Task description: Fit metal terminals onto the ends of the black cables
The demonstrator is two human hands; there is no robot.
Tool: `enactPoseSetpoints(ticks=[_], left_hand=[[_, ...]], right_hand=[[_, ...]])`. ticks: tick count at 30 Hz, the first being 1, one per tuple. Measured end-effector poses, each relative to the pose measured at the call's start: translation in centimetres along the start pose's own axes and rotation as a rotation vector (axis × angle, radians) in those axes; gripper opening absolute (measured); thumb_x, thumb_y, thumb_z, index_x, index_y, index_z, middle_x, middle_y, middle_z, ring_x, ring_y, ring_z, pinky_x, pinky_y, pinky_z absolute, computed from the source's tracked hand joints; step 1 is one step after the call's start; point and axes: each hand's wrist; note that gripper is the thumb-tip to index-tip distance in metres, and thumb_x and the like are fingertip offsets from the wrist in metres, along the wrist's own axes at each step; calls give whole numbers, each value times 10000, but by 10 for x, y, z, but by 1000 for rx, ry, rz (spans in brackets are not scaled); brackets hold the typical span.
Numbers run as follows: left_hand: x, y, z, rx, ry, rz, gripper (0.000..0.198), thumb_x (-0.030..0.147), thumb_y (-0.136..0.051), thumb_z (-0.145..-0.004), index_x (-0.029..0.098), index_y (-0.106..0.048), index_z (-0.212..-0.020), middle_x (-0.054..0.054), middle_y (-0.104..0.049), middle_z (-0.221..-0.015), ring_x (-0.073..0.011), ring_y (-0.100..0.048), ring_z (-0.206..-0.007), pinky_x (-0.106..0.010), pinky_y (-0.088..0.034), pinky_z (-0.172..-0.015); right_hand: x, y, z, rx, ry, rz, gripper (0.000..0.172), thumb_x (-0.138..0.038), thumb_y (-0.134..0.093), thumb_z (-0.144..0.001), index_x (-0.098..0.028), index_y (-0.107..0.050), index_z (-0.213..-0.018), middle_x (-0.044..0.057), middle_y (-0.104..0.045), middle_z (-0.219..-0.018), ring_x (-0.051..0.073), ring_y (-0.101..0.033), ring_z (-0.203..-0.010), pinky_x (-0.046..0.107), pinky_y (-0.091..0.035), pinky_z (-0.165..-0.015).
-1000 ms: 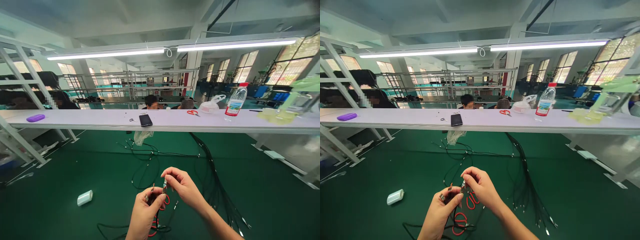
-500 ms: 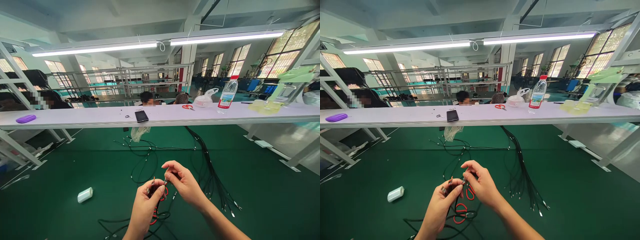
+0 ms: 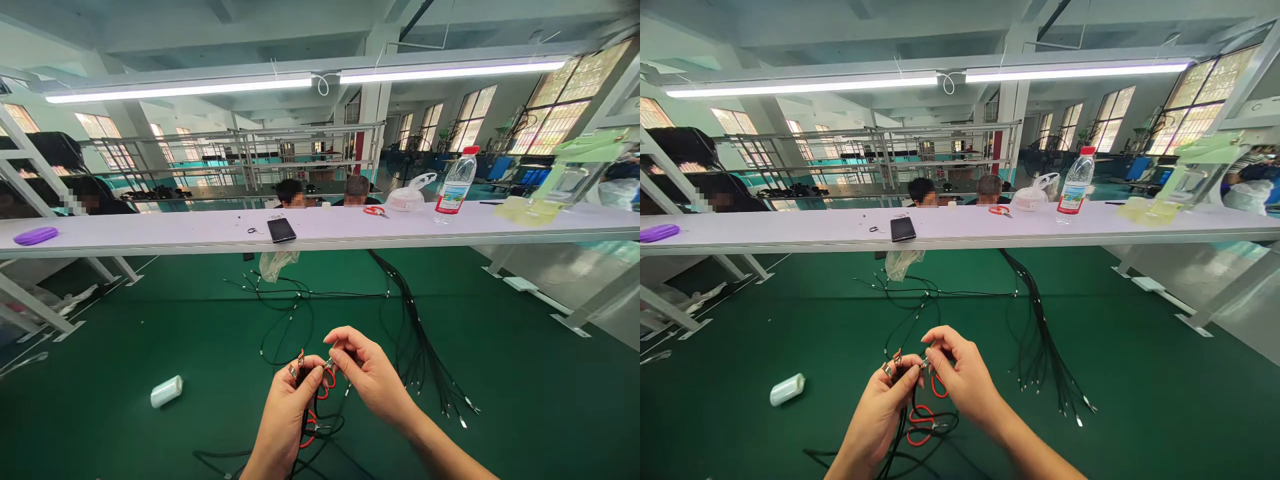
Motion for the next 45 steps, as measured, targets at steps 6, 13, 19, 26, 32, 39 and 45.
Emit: enactPoseSetpoints(ticks=[6,13,19,26,32,39,45], left_hand=[[-1,2,0,17,46,30,251,348,-648,-698,125,-590,-799,-15,-527,-688,-70,-449,-639,-160,-351,-578],[-3,3,-1,3,32,-14,245,327,-671,-679,130,-614,-813,-1,-515,-673,-59,-445,-629,-164,-355,-603],[-1,2,1,4,65,36,240,330,-658,-693,124,-598,-800,8,-489,-634,-49,-421,-594,-156,-335,-564],[0,-2,2,41,-52,-265,345,383,-664,-671,129,-626,-902,-47,-577,-780,-114,-494,-730,-180,-378,-620],[0,-2,3,-7,-16,-181,274,361,-655,-688,145,-631,-854,-24,-559,-767,-90,-466,-725,-166,-371,-651],[-3,2,4,-30,129,53,275,329,-682,-666,144,-610,-857,10,-469,-680,-46,-390,-606,-155,-306,-543],[-5,3,3,-11,122,32,290,355,-697,-648,140,-609,-822,28,-444,-622,-28,-363,-550,-152,-313,-539]], right_hand=[[2,1,-1,-24,-77,-109,230,-346,-482,-842,-162,-511,-977,7,-510,-704,90,-475,-608,194,-382,-544],[4,0,-4,-32,-89,-130,237,-353,-494,-831,-159,-507,-967,0,-508,-673,96,-494,-602,200,-391,-546],[7,4,-2,-103,-3,10,171,-317,-463,-858,-162,-533,-869,2,-504,-710,88,-445,-629,192,-356,-568],[-2,11,-7,-36,25,235,285,-359,-464,-840,-145,-471,-651,-20,-427,-575,79,-343,-538,199,-278,-500],[-8,11,-10,-107,-150,106,340,-403,-474,-793,-144,-407,-583,-29,-377,-523,70,-311,-496,199,-254,-469],[-2,6,-13,-164,-286,-86,360,-417,-465,-763,-161,-344,-541,-62,-266,-453,45,-210,-421,193,-181,-410],[4,3,-12,-153,-276,-59,375,-410,-468,-783,-157,-331,-542,-58,-276,-471,44,-208,-431,195,-175,-418]])
Point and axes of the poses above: each hand's wrist, its own z-axis away from the middle knuckle, its own y-axis out of the back of the hand, x = y × z
